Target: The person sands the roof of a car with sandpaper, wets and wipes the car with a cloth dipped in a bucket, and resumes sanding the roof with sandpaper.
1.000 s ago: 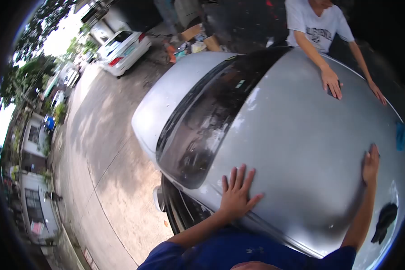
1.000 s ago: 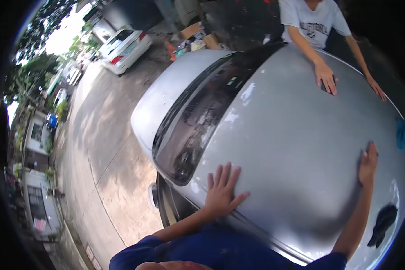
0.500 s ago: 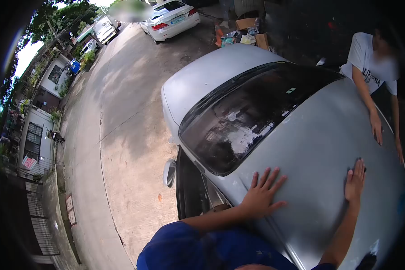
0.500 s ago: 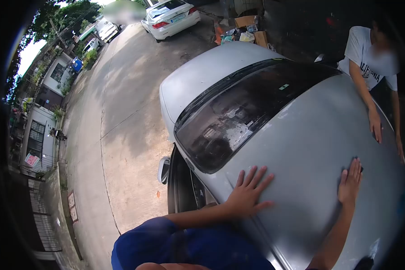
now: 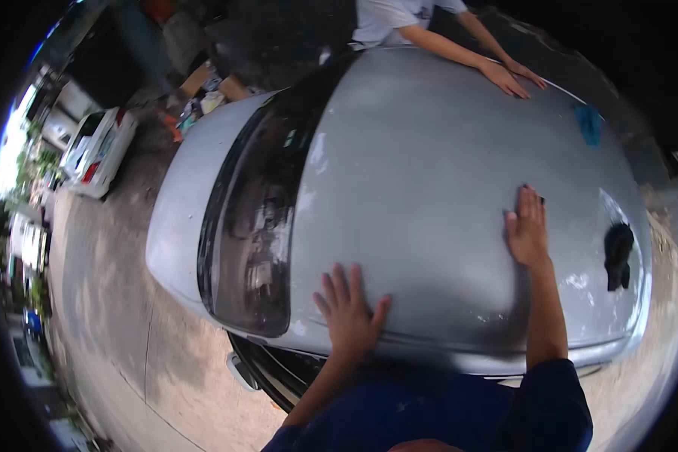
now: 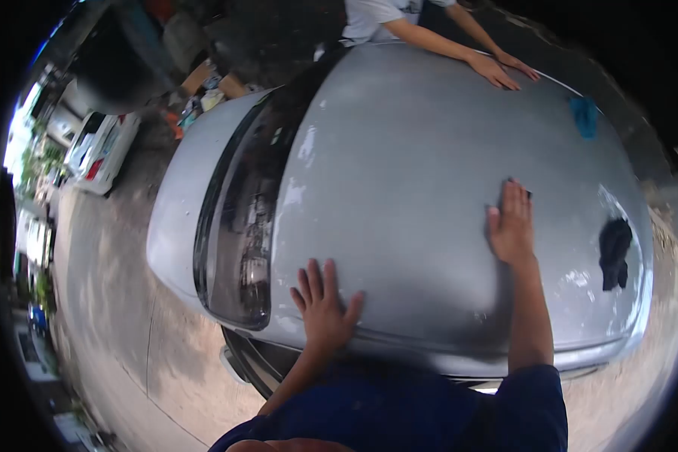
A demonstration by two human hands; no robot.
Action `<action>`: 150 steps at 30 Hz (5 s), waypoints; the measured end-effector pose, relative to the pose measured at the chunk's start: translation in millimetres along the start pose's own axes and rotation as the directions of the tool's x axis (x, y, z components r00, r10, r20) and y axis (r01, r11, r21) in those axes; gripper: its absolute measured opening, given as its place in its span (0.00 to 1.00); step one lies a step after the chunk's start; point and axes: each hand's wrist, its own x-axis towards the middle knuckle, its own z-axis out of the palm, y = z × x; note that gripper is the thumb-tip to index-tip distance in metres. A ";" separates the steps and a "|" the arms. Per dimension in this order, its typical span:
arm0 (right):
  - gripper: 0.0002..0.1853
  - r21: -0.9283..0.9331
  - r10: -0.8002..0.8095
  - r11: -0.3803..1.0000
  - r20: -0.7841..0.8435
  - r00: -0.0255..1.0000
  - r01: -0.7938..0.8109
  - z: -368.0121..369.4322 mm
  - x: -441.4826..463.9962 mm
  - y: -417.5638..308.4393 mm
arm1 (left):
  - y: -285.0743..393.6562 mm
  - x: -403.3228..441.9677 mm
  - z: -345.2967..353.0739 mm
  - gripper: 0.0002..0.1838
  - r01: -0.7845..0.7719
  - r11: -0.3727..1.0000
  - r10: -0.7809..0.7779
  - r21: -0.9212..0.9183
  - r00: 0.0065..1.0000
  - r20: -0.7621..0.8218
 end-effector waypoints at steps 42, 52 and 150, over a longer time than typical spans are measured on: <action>0.39 0.142 0.035 0.988 0.212 0.977 -0.066 0.7 24.5 56.0 | 119.5 295.1 52.1 0.45 -0.375 0.913 0.377 0.162 0.926 0.015; 0.41 -0.016 0.343 0.939 0.106 0.933 -0.344 -10.5 -19.5 104.7 | 118.1 301.0 47.1 0.47 -0.368 0.913 0.370 0.176 0.929 0.020; 0.34 0.719 0.666 0.642 -0.353 0.657 -0.265 -65.1 -250.4 -60.8 | -160.3 140.6 -4.7 0.45 -0.267 0.963 0.268 0.044 0.963 -0.016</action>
